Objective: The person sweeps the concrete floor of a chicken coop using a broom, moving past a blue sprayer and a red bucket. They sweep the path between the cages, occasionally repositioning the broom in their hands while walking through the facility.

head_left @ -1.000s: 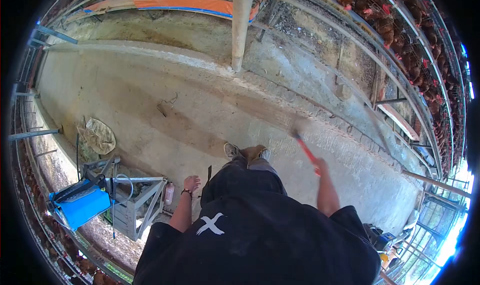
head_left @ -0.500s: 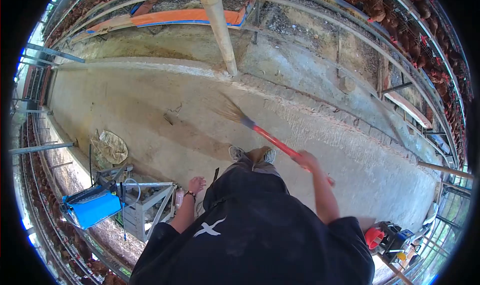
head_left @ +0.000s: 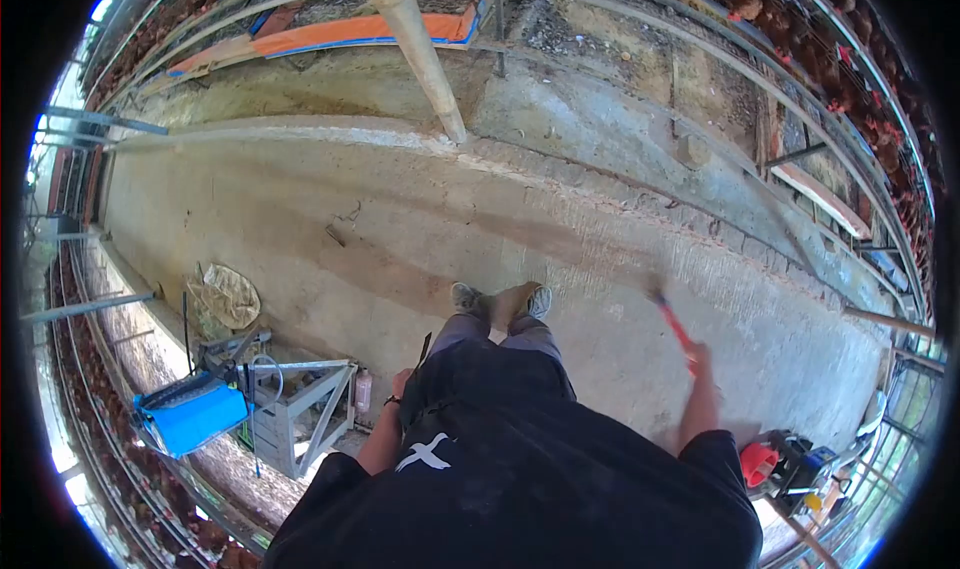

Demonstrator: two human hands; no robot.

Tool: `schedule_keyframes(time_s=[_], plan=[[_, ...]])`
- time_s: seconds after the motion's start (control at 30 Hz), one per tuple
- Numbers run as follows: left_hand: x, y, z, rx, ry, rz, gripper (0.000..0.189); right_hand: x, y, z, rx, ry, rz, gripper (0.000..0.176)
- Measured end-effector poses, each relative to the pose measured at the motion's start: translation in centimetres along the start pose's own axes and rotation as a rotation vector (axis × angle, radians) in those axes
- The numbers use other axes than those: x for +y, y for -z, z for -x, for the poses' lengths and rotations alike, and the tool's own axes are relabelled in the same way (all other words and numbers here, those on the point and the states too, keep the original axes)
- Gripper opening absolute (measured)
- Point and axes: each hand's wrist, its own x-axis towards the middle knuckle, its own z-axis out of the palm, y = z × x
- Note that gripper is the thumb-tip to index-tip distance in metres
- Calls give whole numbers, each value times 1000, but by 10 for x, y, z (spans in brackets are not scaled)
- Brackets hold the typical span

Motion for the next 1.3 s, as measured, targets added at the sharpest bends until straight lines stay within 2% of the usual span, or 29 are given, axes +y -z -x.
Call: schedule_keyframes(time_s=[0.03, 0.07, 0.1, 0.13, 0.17, 0.2, 0.27, 0.3, 0.33, 0.37, 0.43, 0.5, 0.53, 0.57, 0.6, 0.63, 0.67, 0.73, 0.77, 0.8, 0.87, 0.93, 0.97, 1.0, 1.07, 1.13, 1.17, 1.23, 1.3], plan=[[-4, 4, -6, -25, -99, -100, 26, -54, -45, 27, -47, 113, 64, 20], [-4, 10, -14, -44, -198, -196, 25, -61, -124, -12, -22, 212, 174, 20], [-11, 15, -20, -57, -294, -292, 24, -158, -137, 52, -153, 191, 531, 22], [-28, 17, -28, -35, -270, -202, 24, -204, -165, 86, -139, 312, 512, 27], [-52, 15, -42, -17, -248, -114, 24, -251, -182, 120, -281, 251, 460, 31], [-65, 13, -52, -2, -228, -19, 24, -283, -198, 147, -267, 354, 483, 34], [-25, 48, -59, -24, 180, 371, 24, -313, -248, 168, -153, 601, 495, 40], [-5, 70, -63, -39, 394, 563, 24, -323, -244, 189, -202, 598, 504, 42], [-13, 75, -72, -28, 479, 793, 24, -341, -227, 226, -255, 596, 511, 44], [-20, 84, -82, -27, 458, 792, 23, -357, -225, 249, -308, 596, 516, 47], [-37, 105, -93, -36, 429, 785, 22, -329, -253, 249, -342, 575, 513, 47], [-64, 127, -101, -64, 438, 850, 20, -313, -234, 295, -474, 318, 354, 46], [-78, 135, -101, -75, 445, 887, 20, -278, -238, 302, -467, 291, 125, 48], [-91, 145, -98, -66, 513, 930, 19, -253, -229, 313, -499, 181, -14, 44], [-106, 157, -97, -51, 576, 969, 18, -226, -219, 324, -453, 48, -95, 43], [-124, 172, -97, -36, 636, 1000, 17, -231, -199, 354, -383, -132, -133, 42], [-194, 160, -101, -231, 630, 1552, 16, -217, -193, 362, -318, -260, -177, 42], [-222, 176, -97, -188, 738, 1119, 16, -185, -185, 370, -149, -493, -291, 38], [-229, 178, -101, -160, 773, 913, 16, -173, -194, 366, -96, -544, -327, 34], [-234, 180, -109, -106, 720, 958, 16, -158, -207, 356, -67, -564, -356, 31], [-249, 180, -112, 15, 630, 1038, 17, -134, -254, 322, -129, -503, -365, 25], [-211, 206, -111, 35, 685, 1112, 19, -135, -317, 282, -346, -306, -334, 19], [-191, 217, -110, 40, 705, 1138, 20, -157, -346, 274, -455, -181, -287, 16], [-193, 212, -110, 15, 666, 1130, 19, -205, -363, 295, -523, -29, -238, 12], [-196, 195, -109, -39, 587, 1114, 17, -306, -416, 323, -703, 187, 179, 13], [-180, 192, -94, -69, 461, 969, 14, -377, -461, 363, -746, 257, 128, 11], [-172, 192, -85, -84, 398, 893, 13, -409, -469, 383, -717, 426, 273, 10], [-160, 193, -67, -141, 456, 961, 12, -445, -472, 414, -809, 523, 148, 13], [-161, 186, -50, -196, 485, 1059, 12, -440, -484, 439, -840, 517, -22, 17]])
